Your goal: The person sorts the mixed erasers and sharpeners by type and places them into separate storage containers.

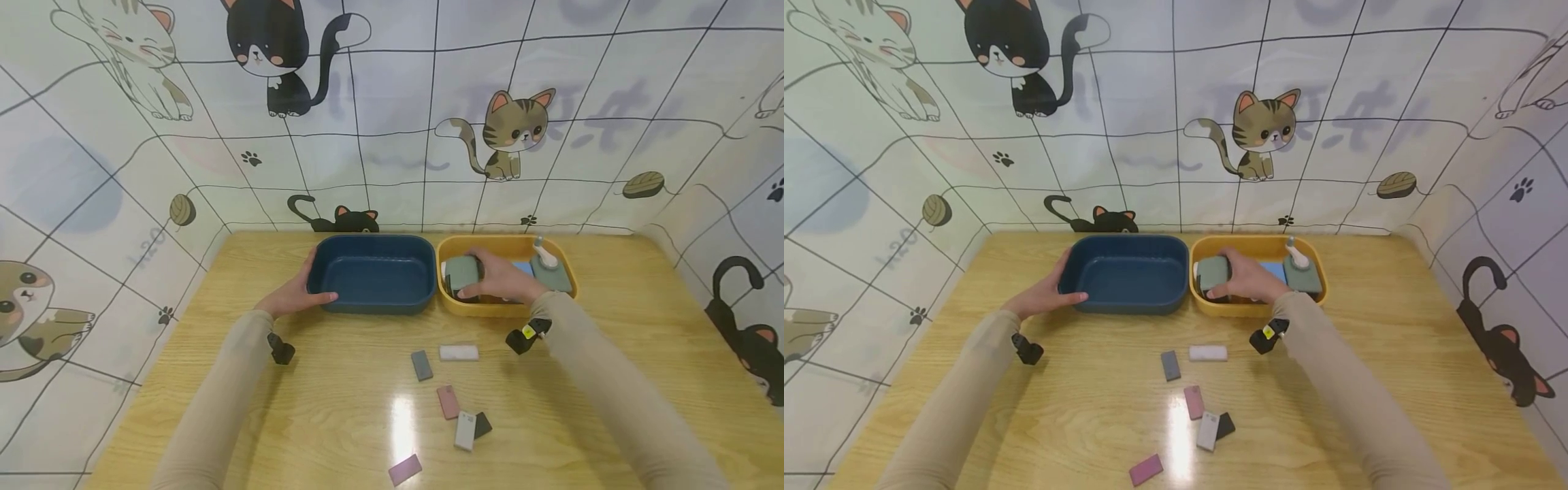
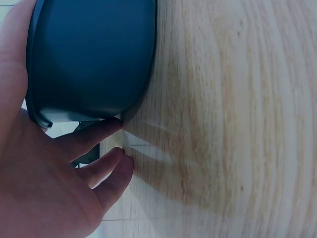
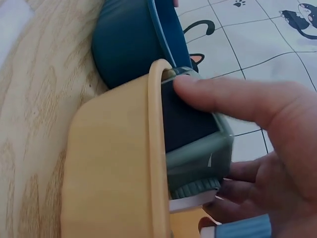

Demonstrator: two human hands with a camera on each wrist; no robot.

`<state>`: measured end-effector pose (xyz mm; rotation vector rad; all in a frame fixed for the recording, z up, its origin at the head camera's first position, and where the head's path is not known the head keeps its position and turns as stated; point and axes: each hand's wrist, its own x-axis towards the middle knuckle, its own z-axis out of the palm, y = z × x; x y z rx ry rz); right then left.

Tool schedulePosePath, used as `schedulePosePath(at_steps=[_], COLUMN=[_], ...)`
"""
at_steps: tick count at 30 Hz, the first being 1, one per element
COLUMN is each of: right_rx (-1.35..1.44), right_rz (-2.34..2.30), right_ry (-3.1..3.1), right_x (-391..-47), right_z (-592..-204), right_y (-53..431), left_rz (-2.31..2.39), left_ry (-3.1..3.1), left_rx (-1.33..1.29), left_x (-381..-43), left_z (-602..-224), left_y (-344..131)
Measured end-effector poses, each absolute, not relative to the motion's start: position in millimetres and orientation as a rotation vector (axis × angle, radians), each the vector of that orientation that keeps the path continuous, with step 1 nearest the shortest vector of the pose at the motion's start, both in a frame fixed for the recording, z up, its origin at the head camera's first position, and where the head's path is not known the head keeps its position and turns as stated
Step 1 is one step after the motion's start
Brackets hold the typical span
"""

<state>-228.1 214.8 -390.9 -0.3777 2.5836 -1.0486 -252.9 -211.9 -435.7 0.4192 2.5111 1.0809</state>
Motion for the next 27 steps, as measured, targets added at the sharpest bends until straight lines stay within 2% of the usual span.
schedulePosePath(at_steps=[12,27], right_rx=[-0.484,-0.560], right_rz=[-0.868,-0.895], right_ry=[2.590,2.623], right_x=[-228,-208], right_z=[-390,-371], right_y=[214,209], left_rz=[1.084,1.102], left_ry=[2.503,2.500], left_rx=[0.402,0.411], left_x=[-253,-252], left_z=[-438,-437], left_y=[-210,-212])
